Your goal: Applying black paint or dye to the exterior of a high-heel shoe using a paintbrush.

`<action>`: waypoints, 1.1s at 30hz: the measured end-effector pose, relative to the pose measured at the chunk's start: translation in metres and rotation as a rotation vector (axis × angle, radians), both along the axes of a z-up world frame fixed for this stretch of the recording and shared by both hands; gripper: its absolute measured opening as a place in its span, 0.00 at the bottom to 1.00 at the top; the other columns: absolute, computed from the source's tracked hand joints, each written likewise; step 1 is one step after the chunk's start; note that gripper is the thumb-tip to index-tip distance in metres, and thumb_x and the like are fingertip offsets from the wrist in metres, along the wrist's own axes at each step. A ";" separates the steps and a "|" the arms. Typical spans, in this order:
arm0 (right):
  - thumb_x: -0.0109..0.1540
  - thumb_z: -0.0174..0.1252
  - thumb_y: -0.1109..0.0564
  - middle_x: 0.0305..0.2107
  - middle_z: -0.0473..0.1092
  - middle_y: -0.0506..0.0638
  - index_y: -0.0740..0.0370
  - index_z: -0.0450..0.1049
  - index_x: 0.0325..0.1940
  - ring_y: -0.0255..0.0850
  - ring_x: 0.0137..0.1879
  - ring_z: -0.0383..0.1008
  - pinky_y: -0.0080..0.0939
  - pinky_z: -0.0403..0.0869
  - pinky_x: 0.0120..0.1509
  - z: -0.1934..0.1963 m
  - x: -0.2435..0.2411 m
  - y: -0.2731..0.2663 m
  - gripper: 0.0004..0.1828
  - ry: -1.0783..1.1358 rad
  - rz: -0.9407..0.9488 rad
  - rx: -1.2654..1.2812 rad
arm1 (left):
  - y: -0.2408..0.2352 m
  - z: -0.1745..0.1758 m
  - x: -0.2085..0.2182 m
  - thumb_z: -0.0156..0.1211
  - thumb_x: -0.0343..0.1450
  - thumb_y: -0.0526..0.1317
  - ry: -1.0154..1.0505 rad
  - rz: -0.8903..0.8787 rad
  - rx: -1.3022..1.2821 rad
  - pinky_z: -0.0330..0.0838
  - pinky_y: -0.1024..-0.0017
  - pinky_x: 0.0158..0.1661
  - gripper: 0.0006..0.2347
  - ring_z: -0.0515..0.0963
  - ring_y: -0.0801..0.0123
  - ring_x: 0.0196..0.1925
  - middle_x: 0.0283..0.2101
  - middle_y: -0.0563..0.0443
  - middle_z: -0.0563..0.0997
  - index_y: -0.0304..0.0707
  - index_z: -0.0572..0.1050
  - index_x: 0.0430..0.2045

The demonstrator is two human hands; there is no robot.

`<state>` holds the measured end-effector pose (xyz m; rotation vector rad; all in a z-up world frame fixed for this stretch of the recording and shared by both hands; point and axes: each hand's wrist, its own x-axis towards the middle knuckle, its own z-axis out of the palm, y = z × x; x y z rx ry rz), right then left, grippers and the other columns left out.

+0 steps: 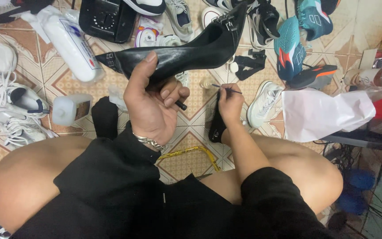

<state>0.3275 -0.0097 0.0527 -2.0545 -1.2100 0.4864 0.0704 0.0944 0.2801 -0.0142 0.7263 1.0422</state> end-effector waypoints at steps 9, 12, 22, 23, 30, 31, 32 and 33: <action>0.65 0.59 0.66 0.31 0.78 0.58 0.67 0.75 0.42 0.43 0.38 0.82 0.41 0.77 0.44 0.007 -0.003 0.000 0.02 0.052 0.013 0.014 | 0.002 0.001 0.001 0.60 0.72 0.48 -0.007 -0.003 -0.014 0.70 0.68 0.38 0.12 0.60 0.75 0.20 0.18 0.58 0.60 0.37 0.72 0.31; 0.65 0.60 0.65 0.31 0.78 0.58 0.67 0.75 0.42 0.44 0.37 0.81 0.41 0.77 0.43 0.013 -0.003 0.002 0.02 0.034 0.000 0.005 | 0.001 0.000 0.004 0.60 0.72 0.48 -0.015 0.009 -0.013 0.70 0.68 0.38 0.12 0.60 0.75 0.20 0.18 0.58 0.60 0.38 0.72 0.31; 0.65 0.61 0.64 0.30 0.77 0.58 0.67 0.75 0.41 0.44 0.36 0.81 0.40 0.76 0.41 -0.002 -0.001 -0.002 0.02 0.028 -0.001 0.002 | -0.003 -0.007 0.003 0.61 0.71 0.48 -0.014 0.015 -0.034 0.69 0.69 0.36 0.12 0.61 0.75 0.21 0.19 0.58 0.62 0.40 0.72 0.29; 0.65 0.61 0.64 0.30 0.77 0.58 0.67 0.75 0.41 0.44 0.36 0.81 0.40 0.76 0.41 0.003 0.000 -0.002 0.02 0.024 -0.001 0.006 | -0.002 -0.007 0.004 0.61 0.71 0.48 -0.018 0.016 -0.030 0.69 0.69 0.36 0.12 0.61 0.75 0.21 0.19 0.58 0.62 0.40 0.72 0.29; 0.65 0.61 0.64 0.30 0.76 0.56 0.67 0.73 0.41 0.41 0.36 0.79 0.39 0.76 0.42 0.015 0.017 -0.007 0.04 -0.012 -0.115 0.065 | 0.000 -0.008 0.010 0.60 0.70 0.49 -0.001 0.063 -0.034 0.69 0.68 0.35 0.11 0.63 0.74 0.21 0.18 0.59 0.62 0.42 0.72 0.28; 0.64 0.60 0.65 0.31 0.76 0.56 0.67 0.72 0.41 0.40 0.38 0.78 0.39 0.77 0.45 0.011 0.022 -0.006 0.04 -0.009 -0.110 0.129 | 0.002 -0.007 0.011 0.60 0.70 0.50 0.002 0.067 -0.031 0.68 0.68 0.33 0.12 0.62 0.74 0.21 0.18 0.59 0.62 0.42 0.72 0.27; 0.64 0.60 0.65 0.31 0.76 0.56 0.67 0.72 0.41 0.40 0.38 0.78 0.39 0.77 0.45 0.019 0.026 -0.002 0.04 -0.008 -0.105 0.151 | 0.002 -0.009 0.011 0.60 0.70 0.50 0.000 0.071 -0.009 0.68 0.68 0.33 0.12 0.62 0.74 0.21 0.18 0.59 0.62 0.42 0.72 0.27; 0.65 0.61 0.64 0.33 0.75 0.55 0.66 0.71 0.44 0.39 0.38 0.78 0.38 0.77 0.46 0.027 0.031 0.002 0.05 0.017 -0.155 0.222 | 0.001 -0.010 0.012 0.60 0.71 0.51 -0.012 0.070 0.002 0.67 0.69 0.32 0.12 0.61 0.75 0.20 0.17 0.59 0.61 0.42 0.72 0.28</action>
